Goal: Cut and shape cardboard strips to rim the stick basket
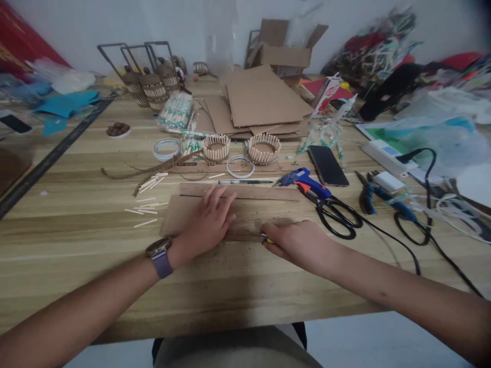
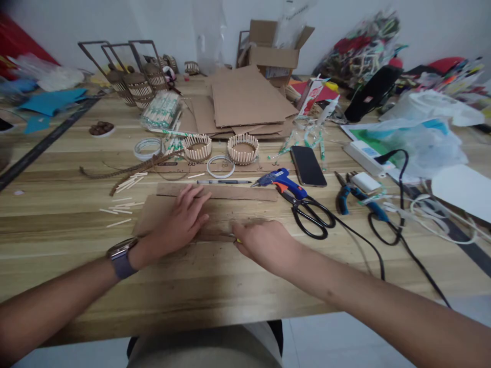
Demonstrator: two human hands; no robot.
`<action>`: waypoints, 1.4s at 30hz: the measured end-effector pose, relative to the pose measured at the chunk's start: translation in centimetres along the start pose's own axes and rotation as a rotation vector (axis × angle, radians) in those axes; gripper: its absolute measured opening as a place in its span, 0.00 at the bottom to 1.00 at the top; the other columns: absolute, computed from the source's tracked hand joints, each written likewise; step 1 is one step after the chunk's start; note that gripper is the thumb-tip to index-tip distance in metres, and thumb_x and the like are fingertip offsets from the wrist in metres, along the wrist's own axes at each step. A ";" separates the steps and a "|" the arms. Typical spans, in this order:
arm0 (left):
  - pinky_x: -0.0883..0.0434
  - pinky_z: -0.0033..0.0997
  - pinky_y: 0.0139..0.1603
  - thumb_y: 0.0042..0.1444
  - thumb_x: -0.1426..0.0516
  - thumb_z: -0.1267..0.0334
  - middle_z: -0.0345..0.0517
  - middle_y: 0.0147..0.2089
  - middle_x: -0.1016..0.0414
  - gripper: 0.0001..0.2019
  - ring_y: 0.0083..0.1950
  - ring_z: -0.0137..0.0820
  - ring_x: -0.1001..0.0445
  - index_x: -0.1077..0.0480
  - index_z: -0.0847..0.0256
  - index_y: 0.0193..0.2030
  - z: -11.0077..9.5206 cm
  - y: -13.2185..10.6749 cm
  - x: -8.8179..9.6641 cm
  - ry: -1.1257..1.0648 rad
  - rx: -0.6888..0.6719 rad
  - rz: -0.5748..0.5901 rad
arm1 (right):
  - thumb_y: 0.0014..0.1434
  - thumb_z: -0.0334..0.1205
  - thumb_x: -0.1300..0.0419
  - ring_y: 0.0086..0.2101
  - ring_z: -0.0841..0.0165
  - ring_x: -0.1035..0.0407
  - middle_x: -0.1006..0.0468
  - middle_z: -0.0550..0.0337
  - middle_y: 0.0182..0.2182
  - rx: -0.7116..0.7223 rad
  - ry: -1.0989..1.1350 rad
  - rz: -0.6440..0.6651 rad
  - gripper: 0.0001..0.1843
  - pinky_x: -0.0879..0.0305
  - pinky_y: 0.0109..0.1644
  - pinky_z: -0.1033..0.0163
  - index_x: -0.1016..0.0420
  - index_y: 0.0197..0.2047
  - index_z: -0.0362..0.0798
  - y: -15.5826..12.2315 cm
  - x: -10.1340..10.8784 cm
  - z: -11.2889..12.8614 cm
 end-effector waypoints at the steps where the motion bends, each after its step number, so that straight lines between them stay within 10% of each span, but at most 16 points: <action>1: 0.45 0.62 0.71 0.70 0.54 0.59 0.62 0.70 0.45 0.23 0.74 0.51 0.51 0.44 0.62 0.69 0.4 0.0 0.3 -0.020 0.007 -0.013 | 0.65 0.40 0.43 0.32 0.64 0.23 0.17 0.59 0.34 -0.010 -0.012 0.010 0.06 0.50 0.25 0.64 0.29 0.45 0.50 0.2 -0.1 0.1; 10: 0.44 0.63 0.68 0.70 0.55 0.59 0.62 0.65 0.38 0.21 0.70 0.52 0.45 0.40 0.63 0.65 3.7 -2.0 3.7 0.037 0.034 -0.092 | 0.67 0.43 0.45 0.29 0.63 0.23 0.17 0.57 0.33 0.027 -0.001 -0.092 0.14 0.47 0.26 0.66 0.30 0.53 0.49 -2.8 -1.3 -5.1; 22: 0.49 0.63 0.71 0.70 0.53 0.59 0.67 0.71 0.43 0.23 0.75 0.55 0.54 0.41 0.69 0.68 1.9 -0.5 2.5 0.163 -0.123 0.025 | 0.69 0.40 0.45 0.29 0.63 0.22 0.16 0.58 0.30 0.284 -0.133 -0.083 0.08 0.46 0.25 0.65 0.25 0.45 0.49 4.5 1.8 4.9; 42: 0.51 0.58 0.72 0.69 0.51 0.48 0.67 0.73 0.46 0.30 0.75 0.54 0.52 0.42 0.68 0.70 2.6 -0.5 0.5 0.201 -0.083 0.121 | 0.63 0.26 0.44 0.27 0.59 0.21 0.18 0.58 0.26 0.350 -0.282 0.041 0.13 0.45 0.21 0.65 0.24 0.48 0.45 6.1 2.8 6.6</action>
Point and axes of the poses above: each hand's wrist, its own y-axis towards the middle knuckle, its own x-axis out of the back of the hand, z = x × y, the point moved 1 cm from there along y, towards the middle knuckle
